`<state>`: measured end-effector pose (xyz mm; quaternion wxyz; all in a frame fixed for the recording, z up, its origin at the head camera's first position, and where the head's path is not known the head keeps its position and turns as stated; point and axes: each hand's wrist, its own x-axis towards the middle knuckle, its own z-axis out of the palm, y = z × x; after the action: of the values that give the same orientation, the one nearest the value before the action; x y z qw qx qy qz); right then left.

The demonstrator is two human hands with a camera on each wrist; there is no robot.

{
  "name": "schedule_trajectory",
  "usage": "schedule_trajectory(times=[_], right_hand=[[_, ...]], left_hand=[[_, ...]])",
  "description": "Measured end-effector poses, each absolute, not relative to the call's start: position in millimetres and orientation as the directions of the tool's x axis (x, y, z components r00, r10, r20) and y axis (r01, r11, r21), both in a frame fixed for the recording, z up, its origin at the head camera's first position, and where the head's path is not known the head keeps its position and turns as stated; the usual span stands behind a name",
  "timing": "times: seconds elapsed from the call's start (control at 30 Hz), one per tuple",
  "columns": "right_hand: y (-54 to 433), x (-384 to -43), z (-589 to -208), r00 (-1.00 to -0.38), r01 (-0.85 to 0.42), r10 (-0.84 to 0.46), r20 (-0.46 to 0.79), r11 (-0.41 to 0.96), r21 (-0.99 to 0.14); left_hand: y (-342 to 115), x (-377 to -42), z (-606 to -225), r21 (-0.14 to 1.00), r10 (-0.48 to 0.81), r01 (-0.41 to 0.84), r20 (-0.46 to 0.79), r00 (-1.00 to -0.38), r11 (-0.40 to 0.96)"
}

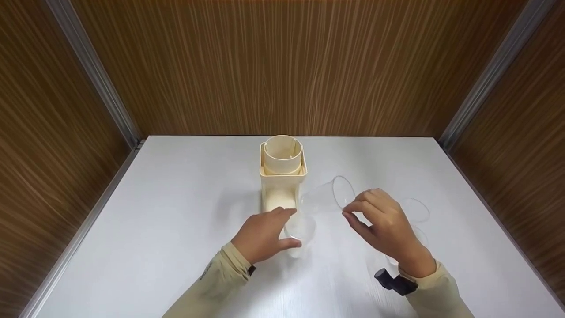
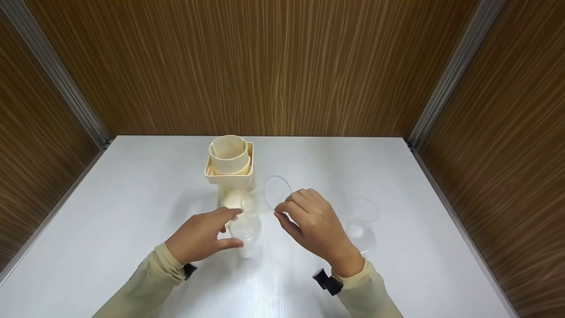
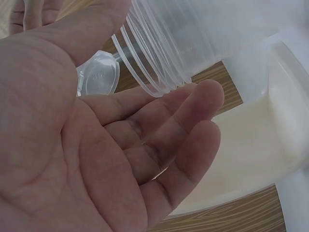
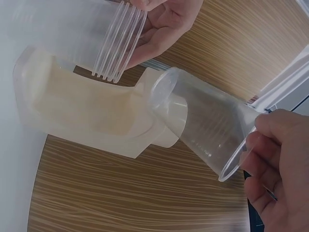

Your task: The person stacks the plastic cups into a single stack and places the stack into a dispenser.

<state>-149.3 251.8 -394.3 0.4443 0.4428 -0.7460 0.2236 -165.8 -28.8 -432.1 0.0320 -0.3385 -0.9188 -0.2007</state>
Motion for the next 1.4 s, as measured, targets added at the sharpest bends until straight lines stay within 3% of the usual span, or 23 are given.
schedule_trajectory(times=[0.6,1.1,1.4], right_hand=[[252.1,-148.5,-395.1,-0.248,-0.867,-0.521,0.817,0.495,0.052],[250.3,-149.7,-394.0,-0.241,-0.869,-0.545,0.803,0.489,0.072],[250.3,-150.7,-397.2,-0.251,-0.867,-0.562,0.788,0.493,0.076]], left_hand=[[-29.7,-166.3,-433.1,0.321,0.616,0.655,0.228,-0.754,0.684],[-30.8,-167.0,-435.4,0.312,0.605,0.654,0.251,-0.756,0.688],[-29.9,-168.9,-435.9,0.346,0.608,0.641,0.214,-0.765,0.685]])
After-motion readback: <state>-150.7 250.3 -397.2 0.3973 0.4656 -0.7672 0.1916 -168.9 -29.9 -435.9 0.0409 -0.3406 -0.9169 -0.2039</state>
